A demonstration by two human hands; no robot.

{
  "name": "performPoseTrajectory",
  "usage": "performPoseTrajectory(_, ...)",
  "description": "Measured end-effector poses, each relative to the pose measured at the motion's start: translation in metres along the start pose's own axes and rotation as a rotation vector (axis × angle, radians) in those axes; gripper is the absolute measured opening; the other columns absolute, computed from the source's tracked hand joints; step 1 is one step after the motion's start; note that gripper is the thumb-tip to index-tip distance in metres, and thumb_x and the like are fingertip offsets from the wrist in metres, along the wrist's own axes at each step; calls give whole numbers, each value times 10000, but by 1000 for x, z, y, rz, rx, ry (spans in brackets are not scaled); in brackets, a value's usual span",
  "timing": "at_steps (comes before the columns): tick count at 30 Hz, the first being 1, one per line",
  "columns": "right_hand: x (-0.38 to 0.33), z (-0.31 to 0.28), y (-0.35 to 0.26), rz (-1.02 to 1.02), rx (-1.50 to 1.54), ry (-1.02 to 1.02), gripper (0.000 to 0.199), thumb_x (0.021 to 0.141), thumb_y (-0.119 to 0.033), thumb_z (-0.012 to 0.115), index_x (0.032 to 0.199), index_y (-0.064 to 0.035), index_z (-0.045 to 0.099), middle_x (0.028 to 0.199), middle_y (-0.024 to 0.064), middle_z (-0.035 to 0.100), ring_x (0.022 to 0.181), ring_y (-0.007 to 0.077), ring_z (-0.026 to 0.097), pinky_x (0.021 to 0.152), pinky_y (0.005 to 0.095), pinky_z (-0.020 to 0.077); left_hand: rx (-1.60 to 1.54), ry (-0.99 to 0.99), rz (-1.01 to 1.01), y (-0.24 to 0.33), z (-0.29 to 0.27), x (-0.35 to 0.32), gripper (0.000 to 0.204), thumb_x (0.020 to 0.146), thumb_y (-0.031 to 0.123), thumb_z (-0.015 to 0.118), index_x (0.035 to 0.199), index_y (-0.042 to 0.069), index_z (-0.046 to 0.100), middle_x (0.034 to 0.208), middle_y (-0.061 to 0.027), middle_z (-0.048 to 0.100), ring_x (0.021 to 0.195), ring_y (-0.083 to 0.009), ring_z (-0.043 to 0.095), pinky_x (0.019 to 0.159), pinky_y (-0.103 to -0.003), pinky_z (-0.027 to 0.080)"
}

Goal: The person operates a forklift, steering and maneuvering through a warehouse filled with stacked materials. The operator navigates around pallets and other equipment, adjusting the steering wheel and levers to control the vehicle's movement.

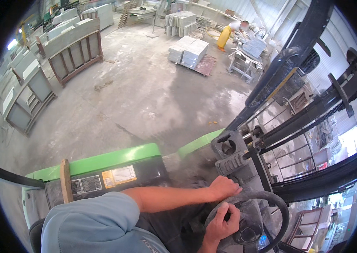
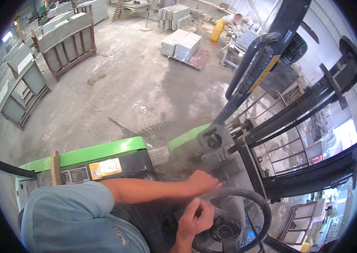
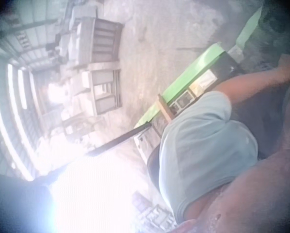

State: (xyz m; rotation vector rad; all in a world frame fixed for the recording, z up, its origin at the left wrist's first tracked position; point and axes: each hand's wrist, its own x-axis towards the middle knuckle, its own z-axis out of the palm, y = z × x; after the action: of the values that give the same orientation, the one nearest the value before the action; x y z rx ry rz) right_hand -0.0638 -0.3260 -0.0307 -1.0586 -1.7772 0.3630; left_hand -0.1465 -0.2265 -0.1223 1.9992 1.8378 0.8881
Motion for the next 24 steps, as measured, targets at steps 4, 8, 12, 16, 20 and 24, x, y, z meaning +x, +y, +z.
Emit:
performPoseTrajectory(4, -19, -20, -15, 15, 8, 28, 78, 917, -43, 709, 879, 5, 661, 784, 101, 642, 637, 228, 588, 564, 351, 468, -12, -63, -37, 21, -10, -23, 491, 997, 441, 533, 749, 68, 732, 733, -154, 721, 708, -361, 721, 609, -488, 561)
performPoseTrajectory(8, -35, -38, -29, 22, 8, 34, 96, 926, -62, 707, 882, 12, 664, 792, 106, 653, 650, 235, 603, 572, 357, 475, -26, -45, -46, 39, -21, -44, 490, 998, 440, 533, 769, 59, 738, 767, -166, 729, 736, -367, 724, 625, -488, 562)
performPoseTrajectory(12, -76, -50, -57, 55, 25, 28, 113, 930, -70, 698, 868, 19, 667, 779, 113, 650, 647, 242, 605, 575, 360, 478, -48, -11, -53, 46, -31, -87, 483, 994, 437, 539, 776, 56, 740, 776, -169, 730, 744, -375, 723, 639, -494, 560)
performPoseTrajectory(16, -104, -59, -74, 49, -22, 9, 112, 925, -62, 694, 859, 24, 668, 765, 111, 645, 636, 237, 599, 576, 358, 477, -47, -8, -56, 49, -37, -112, 473, 992, 431, 544, 781, 57, 741, 767, -169, 726, 742, -375, 721, 647, -497, 558)
performPoseTrajectory(20, -125, -71, -81, 114, -13, -9, 115, 926, -64, 691, 861, 28, 665, 770, 114, 648, 639, 245, 600, 584, 364, 480, -43, -2, -54, 57, -40, -125, 449, 989, 417, 550, 787, 67, 745, 758, -165, 725, 738, -368, 722, 647, -490, 561)
performPoseTrajectory(24, -148, -77, -81, 145, -10, 22, 120, 927, -72, 689, 868, 29, 663, 786, 119, 659, 669, 261, 614, 619, 375, 494, -57, 31, -54, 59, -41, -142, 431, 984, 399, 561, 772, 72, 744, 750, -165, 722, 728, -364, 720, 645, -480, 564)
